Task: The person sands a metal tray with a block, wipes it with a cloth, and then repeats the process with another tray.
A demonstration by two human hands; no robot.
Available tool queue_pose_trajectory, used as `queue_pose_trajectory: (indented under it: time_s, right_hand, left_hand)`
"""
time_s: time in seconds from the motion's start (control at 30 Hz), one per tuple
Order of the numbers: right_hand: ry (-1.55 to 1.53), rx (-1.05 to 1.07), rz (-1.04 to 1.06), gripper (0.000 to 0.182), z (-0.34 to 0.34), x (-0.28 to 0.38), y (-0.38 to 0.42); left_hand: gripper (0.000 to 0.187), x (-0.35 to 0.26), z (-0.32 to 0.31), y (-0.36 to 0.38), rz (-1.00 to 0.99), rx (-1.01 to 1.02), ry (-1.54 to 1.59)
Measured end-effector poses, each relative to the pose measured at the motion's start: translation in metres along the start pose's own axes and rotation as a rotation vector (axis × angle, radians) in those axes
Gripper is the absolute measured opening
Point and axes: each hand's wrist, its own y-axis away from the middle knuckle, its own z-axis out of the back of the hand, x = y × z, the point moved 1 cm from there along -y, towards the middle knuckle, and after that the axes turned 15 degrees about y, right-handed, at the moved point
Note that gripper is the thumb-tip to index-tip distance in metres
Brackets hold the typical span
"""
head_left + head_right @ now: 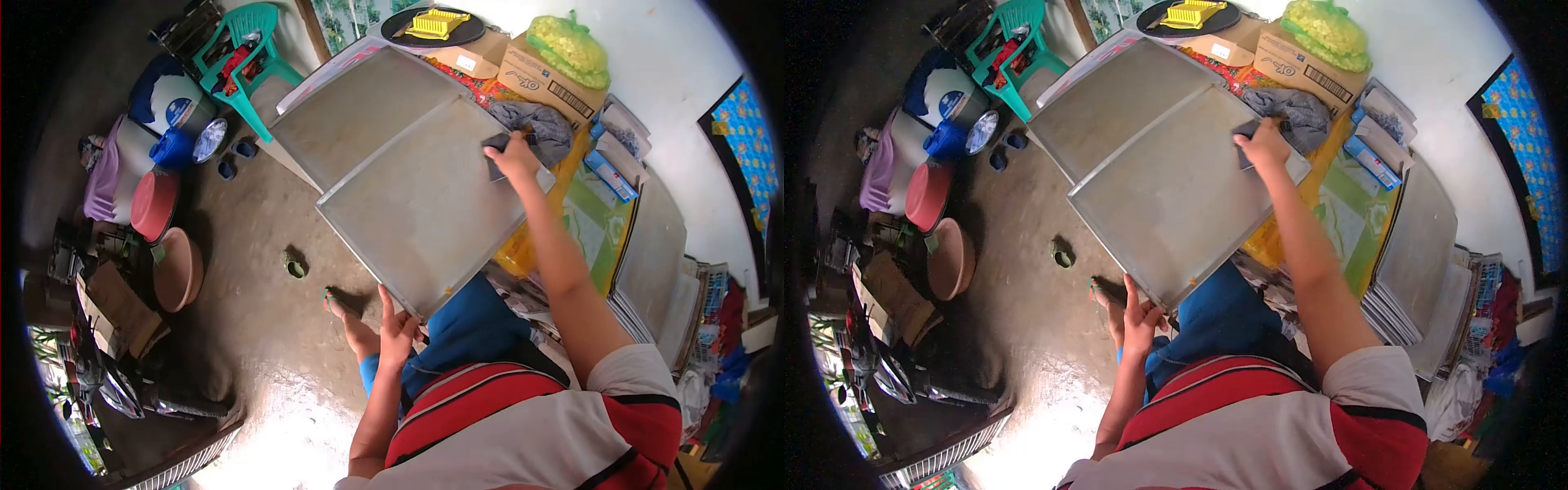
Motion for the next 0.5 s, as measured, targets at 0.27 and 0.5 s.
queue_pose_trajectory:
  time_s: [0.27, 0.5]
  right_hand:
    - [0.115, 0.160, -0.056, 0.084, 0.008, 0.023, -0.098]
    - [0.117, 0.166, 0.252, 0.089, -0.040, 0.062, -0.173]
  left_hand:
    - [0.096, -0.002, -0.005, 0.002, 0.031, -0.049, -0.022]
    - [0.099, -0.003, -0.004, 0.000, 0.069, -0.069, -0.021]
